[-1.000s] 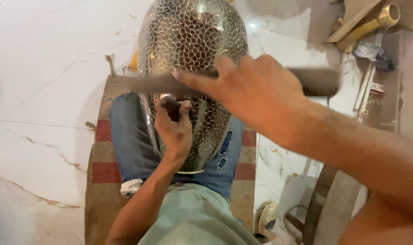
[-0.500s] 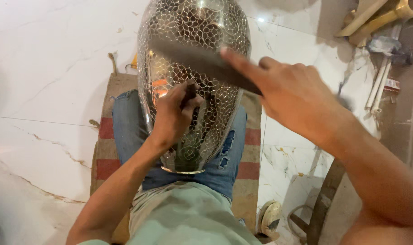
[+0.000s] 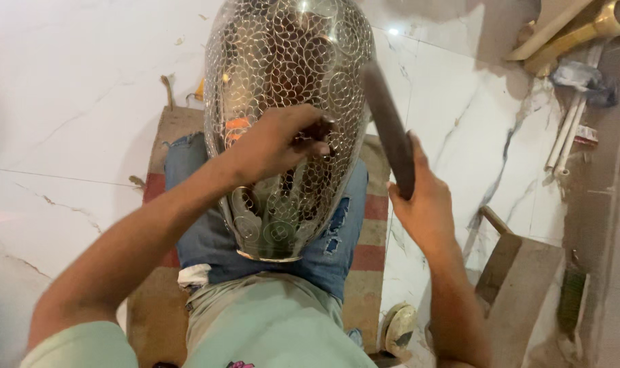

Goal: The person sits on the floor with a large brass vase held between their legs and engraves a decorative pattern onto its surface. They hold a chisel against the metal with one hand and strike it with a wooden mallet in the other, working across different areas of the vase, then reposition the vase and continue chiseling.

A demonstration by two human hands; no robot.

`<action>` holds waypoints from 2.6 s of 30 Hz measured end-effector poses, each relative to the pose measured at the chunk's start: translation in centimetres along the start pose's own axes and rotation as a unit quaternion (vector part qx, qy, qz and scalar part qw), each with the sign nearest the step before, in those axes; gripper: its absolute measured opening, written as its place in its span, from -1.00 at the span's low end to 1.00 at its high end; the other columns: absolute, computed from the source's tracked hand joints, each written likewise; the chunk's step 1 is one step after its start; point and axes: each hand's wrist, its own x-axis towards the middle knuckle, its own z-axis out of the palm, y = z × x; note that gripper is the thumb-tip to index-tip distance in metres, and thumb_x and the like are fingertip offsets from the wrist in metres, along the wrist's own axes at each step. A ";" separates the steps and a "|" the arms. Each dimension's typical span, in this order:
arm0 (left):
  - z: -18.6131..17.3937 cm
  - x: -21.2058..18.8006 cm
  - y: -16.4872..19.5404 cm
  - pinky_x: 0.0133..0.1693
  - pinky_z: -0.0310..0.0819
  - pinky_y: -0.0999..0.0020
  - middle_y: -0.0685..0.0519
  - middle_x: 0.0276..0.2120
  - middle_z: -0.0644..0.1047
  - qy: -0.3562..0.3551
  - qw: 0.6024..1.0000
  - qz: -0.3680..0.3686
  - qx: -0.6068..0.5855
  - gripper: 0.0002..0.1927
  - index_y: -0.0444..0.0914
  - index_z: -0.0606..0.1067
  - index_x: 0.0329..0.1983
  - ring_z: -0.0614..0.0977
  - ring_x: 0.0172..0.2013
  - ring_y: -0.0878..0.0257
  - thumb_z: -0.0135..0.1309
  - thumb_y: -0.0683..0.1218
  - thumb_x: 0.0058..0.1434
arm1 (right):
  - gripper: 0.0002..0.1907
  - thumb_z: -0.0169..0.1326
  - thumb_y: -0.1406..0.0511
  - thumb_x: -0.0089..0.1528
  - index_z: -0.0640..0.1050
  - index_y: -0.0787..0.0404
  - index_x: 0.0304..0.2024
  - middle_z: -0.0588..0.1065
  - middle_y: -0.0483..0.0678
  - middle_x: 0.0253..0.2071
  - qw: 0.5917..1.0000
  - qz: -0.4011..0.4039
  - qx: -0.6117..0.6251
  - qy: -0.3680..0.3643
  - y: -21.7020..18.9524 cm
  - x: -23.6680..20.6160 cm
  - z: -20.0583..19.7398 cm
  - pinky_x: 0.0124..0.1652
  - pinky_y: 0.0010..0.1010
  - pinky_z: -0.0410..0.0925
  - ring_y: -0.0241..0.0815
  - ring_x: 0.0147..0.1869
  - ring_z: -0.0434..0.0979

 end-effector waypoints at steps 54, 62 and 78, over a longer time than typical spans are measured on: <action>7.9 -4.3 0.4 -0.23 0.56 0.41 -0.03 -0.30 0.61 0.430 0.885 -0.176 -0.030 -0.77 -0.36 0.46 -0.03 0.63 -0.32 0.32 0.22 -0.20 0.32 | -0.03 0.09 0.43 0.15 0.09 -0.33 0.52 0.48 0.07 -0.25 0.831 -0.360 -0.400 -0.142 -15.9 8.9 -8.1 -0.53 -0.20 0.44 0.01 -0.43 0.59; 2.4 -2.4 1.1 -0.25 0.51 0.23 -0.12 -0.31 0.57 0.180 0.981 -0.070 0.017 -0.76 -0.38 0.50 -0.03 0.64 -0.32 0.08 0.21 -0.17 0.30 | -0.17 0.17 0.30 0.31 0.14 -0.40 0.52 0.55 0.02 -0.24 0.902 -0.194 -0.366 -0.124 -8.1 7.1 -8.9 -0.33 -0.11 0.48 0.04 -0.29 0.64; -1.2 5.8 0.9 -0.14 0.53 0.08 -0.10 -0.23 0.64 -0.236 0.968 0.041 0.072 -0.56 -0.29 0.47 0.15 0.69 -0.27 0.08 0.19 -0.12 0.20 | -0.07 0.27 0.38 0.15 0.15 -0.01 0.51 0.59 0.16 -0.30 0.985 0.154 0.076 0.024 5.3 -6.9 8.8 -0.26 -0.19 0.46 0.01 -0.29 0.64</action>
